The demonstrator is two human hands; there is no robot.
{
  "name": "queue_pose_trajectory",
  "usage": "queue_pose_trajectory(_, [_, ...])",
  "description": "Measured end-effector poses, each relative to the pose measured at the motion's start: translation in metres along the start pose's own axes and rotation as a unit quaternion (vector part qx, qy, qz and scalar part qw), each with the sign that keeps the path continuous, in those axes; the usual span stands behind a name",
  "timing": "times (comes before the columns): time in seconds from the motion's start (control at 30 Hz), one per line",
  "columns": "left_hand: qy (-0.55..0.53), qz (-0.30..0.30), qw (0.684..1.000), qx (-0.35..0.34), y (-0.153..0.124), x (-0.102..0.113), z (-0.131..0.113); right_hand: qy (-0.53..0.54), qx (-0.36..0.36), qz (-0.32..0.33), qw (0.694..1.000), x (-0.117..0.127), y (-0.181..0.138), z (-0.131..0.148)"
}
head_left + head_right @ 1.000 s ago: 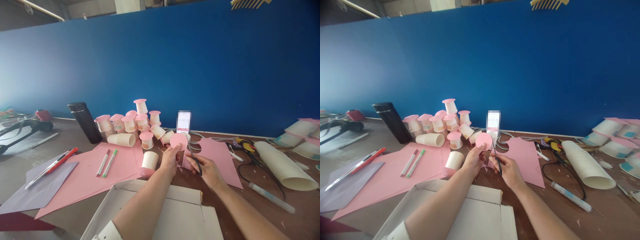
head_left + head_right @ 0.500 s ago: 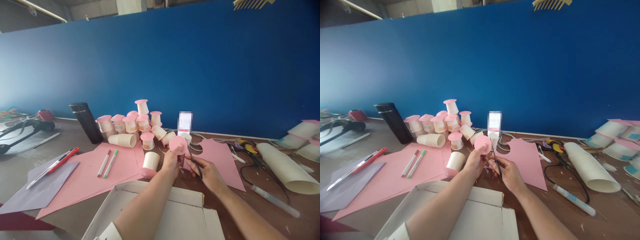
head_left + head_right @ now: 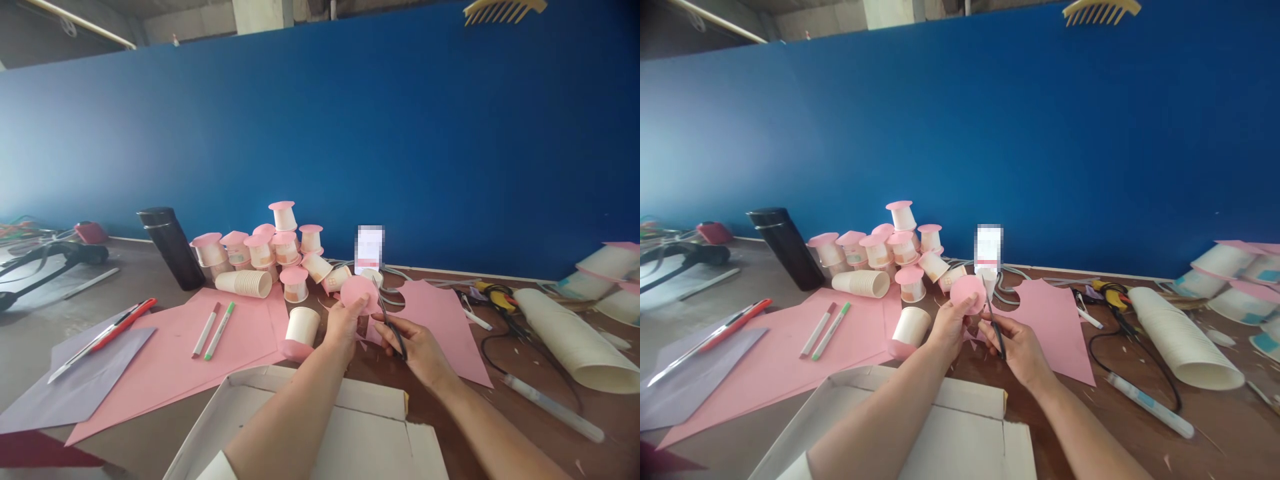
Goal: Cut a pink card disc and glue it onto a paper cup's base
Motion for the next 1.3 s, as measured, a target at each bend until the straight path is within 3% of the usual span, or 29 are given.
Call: queue_pose_trajectory(1.3, [0.012,-0.007,1.000,0.008,0.010,0.006,0.009,-0.018,-0.018,-0.028,0.999,-0.002,-0.001,0.010])
Point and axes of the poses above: each hand's wrist, its own y-axis towards the middle knuckle, its own x-axis out of the back of the hand, z = x × y, the point moved 4 cm from there along y, towards the middle knuckle, and after that the axes turned 14 degrees about z, right-handed, at the moved point
